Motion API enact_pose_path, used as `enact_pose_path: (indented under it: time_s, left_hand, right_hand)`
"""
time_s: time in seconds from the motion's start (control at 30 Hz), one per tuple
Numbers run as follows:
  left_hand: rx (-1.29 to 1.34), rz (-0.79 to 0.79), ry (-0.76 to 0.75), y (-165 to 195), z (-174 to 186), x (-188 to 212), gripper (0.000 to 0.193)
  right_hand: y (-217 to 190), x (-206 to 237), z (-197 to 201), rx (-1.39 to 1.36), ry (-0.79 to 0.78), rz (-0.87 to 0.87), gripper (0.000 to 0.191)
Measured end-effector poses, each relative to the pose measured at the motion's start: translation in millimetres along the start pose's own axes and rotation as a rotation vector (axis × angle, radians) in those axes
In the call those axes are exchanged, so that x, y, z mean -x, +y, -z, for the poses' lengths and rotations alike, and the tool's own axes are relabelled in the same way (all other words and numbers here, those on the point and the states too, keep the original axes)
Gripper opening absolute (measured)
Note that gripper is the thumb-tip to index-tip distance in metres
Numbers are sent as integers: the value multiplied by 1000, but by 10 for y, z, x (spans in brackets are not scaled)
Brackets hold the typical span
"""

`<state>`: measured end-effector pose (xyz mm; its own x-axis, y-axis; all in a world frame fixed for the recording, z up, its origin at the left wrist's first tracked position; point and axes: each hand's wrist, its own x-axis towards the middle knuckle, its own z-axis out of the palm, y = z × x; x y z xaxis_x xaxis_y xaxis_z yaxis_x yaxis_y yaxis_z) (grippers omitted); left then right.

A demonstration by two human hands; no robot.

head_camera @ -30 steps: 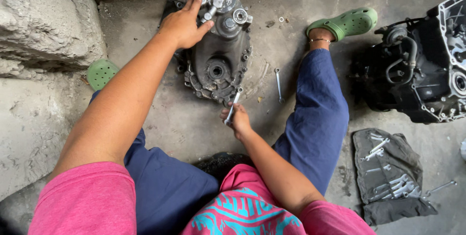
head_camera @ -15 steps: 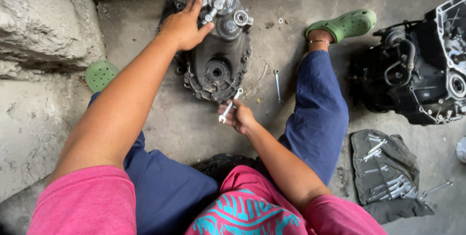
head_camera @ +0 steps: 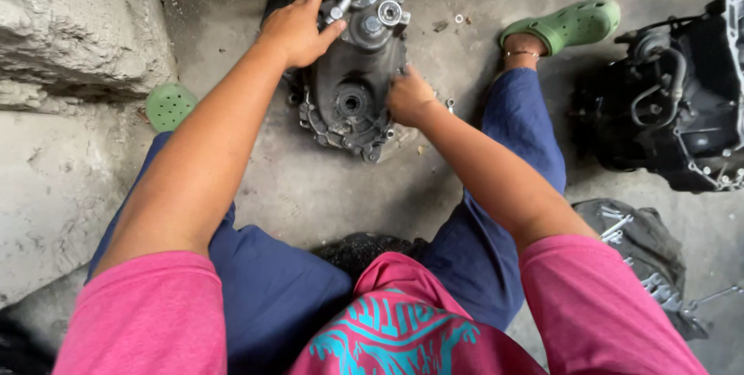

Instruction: The person sits on the floor and uses a wrench to loosen and remove bolts from a disassembled engine block. They repeatedly reposition the wrench and adjust their grip while working on multiple bolt locations around the engine casing.

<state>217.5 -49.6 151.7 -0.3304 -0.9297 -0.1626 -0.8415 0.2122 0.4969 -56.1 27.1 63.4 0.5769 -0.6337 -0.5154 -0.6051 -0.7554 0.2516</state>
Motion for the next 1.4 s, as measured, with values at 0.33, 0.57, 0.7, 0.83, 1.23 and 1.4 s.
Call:
enact_pose_path:
  time_s: [0.33,0.57,0.7,0.83,1.23,1.4]
  left_hand:
    - [36,28,203,188,23,-21,113]
    - [-264,-99,113,470,262,-34,141]
    - [-337,-300,169,640,247,-142,143]
    - [-368,-382,30,689,235,-386,140]
    - [-239,-319,152,747,180,-310,110]
    - [-229,-130,211,871,101,-278,111]
  right_hand:
    - [-946,510,-259,-1566,311,-862,52]
    - [-1841,99,-922,-3161,43,-1261,70]
    - [-1786,-8,-800,-3305,173,-1243,51]
    - [-1722,-35,-833,-3386,165,-1223,45]
    - [-1591,-114,-1225,-2982,-237,-1299,64]
    - [-1147,-20,-1488,-2712,-169,-1276,64]
